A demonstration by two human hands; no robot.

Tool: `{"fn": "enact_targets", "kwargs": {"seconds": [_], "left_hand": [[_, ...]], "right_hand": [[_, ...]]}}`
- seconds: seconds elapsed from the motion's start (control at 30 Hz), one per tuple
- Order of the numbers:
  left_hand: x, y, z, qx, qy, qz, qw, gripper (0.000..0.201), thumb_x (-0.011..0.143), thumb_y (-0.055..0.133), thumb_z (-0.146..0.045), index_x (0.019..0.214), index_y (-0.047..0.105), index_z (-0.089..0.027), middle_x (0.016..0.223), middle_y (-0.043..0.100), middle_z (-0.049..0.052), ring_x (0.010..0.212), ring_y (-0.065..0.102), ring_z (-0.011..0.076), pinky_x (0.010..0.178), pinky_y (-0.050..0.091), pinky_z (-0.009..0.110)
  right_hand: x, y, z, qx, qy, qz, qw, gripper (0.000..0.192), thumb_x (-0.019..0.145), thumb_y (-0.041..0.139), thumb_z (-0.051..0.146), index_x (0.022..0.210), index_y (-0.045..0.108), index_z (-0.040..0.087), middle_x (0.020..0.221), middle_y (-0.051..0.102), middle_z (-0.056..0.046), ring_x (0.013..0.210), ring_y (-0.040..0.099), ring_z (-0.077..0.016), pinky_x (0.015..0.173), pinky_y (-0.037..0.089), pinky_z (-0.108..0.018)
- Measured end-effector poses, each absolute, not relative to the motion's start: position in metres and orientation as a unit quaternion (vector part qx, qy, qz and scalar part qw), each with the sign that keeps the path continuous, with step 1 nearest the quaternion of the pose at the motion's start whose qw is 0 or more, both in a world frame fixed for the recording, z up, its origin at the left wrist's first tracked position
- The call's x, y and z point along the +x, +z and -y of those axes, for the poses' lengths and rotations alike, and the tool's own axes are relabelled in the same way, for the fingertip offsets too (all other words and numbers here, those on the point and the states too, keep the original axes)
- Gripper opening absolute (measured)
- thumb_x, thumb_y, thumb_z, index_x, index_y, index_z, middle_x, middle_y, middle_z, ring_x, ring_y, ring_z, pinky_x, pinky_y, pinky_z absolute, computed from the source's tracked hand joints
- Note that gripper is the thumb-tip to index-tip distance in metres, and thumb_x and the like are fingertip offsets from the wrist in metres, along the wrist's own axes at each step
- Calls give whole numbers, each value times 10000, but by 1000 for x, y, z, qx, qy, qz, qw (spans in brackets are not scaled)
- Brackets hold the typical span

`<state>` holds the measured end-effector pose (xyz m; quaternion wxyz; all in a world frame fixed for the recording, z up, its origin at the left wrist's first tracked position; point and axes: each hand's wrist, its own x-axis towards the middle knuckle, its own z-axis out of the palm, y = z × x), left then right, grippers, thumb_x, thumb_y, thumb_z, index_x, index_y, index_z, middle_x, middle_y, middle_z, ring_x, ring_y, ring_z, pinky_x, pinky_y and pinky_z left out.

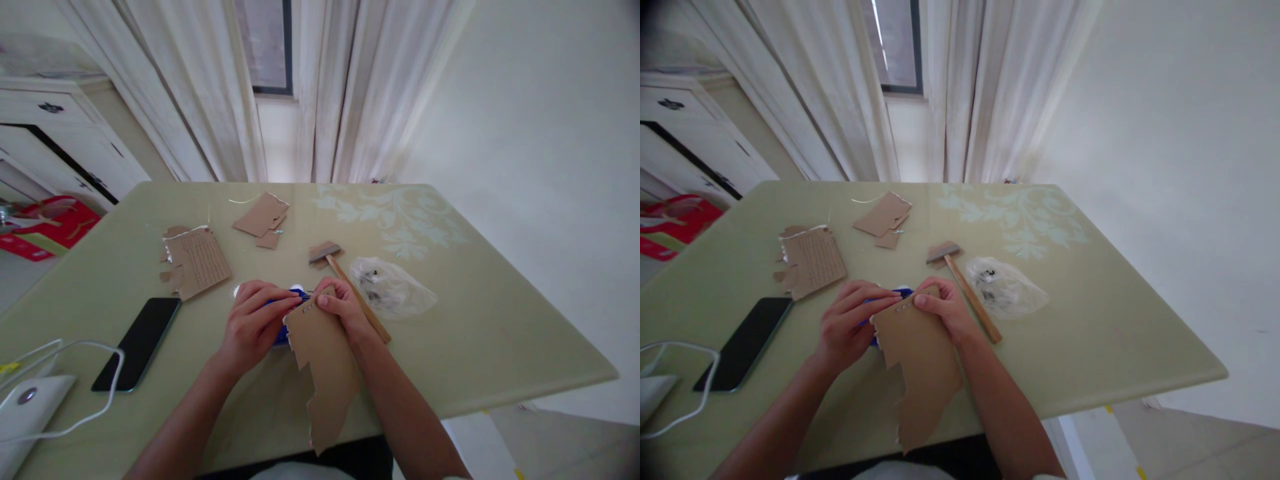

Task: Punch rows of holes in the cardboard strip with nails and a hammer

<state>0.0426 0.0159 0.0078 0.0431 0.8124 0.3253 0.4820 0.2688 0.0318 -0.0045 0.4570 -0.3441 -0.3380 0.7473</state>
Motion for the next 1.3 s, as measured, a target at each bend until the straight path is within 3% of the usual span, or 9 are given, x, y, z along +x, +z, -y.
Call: {"fn": "enact_targets", "kwargs": {"seconds": [0.33,0.57,0.7,0.8,0.9,1.0,1.2,1.3], "left_hand": [[47,12,-12,803,502,-322,-7,178,1063,666,-139,1155,790,-228,1047,873,68,924,721,217,874,512,409],[50,10,-12,807,489,-329,19,191,1054,659,-124,1147,790,-227,1052,868,59,958,719,224,905,513,407],[37,10,-15,810,442,-381,66,290,1079,619,-128,1304,767,-237,1237,842,75,1102,745,225,975,552,385],[25,22,-10,756,475,-447,56,360,1093,614,-122,1421,706,-237,1322,807,89,1155,751,217,1004,574,374],[23,41,2,752,486,-445,-20,324,1072,667,-105,1360,730,-240,1241,802,77,1093,740,214,995,574,378],[33,56,13,832,382,-395,-81,312,1046,764,-196,1355,730,-221,1237,798,96,1070,724,243,995,577,412],[41,54,12,852,346,-372,-124,139,1094,637,-117,1136,751,-183,1052,809,68,940,740,223,889,610,379],[37,48,9,857,351,-355,-126,131,1074,665,-98,1141,744,-179,1078,828,67,951,766,222,905,614,376]], "right_hand": [[263,-7,-34,-347,736,359,457,536,579,1071,581,754,735,203,647,681,26,530,568,-122,525,438,-218],[261,-7,-34,-369,725,364,453,504,595,1055,567,744,739,203,669,697,16,540,571,-132,530,464,-238],[261,-9,-35,-395,699,360,475,467,616,1049,548,768,757,217,677,696,16,555,581,-143,529,458,-245],[261,-10,-34,-408,681,356,493,436,647,1037,556,836,817,230,727,735,-7,580,605,-158,536,464,-260],[261,-8,-30,-420,637,402,507,365,712,1008,534,868,872,233,772,774,-30,620,630,-170,572,487,-276],[261,-4,-27,-418,587,469,510,298,769,971,506,879,903,238,816,810,-42,687,673,-192,638,533,-297],[260,-6,-29,-408,544,537,499,221,808,932,449,893,919,245,846,847,-50,730,710,-210,672,559,-305],[259,-6,-31,-412,540,541,496,206,822,931,446,890,920,251,835,847,-44,723,709,-212,675,556,-311]]}}
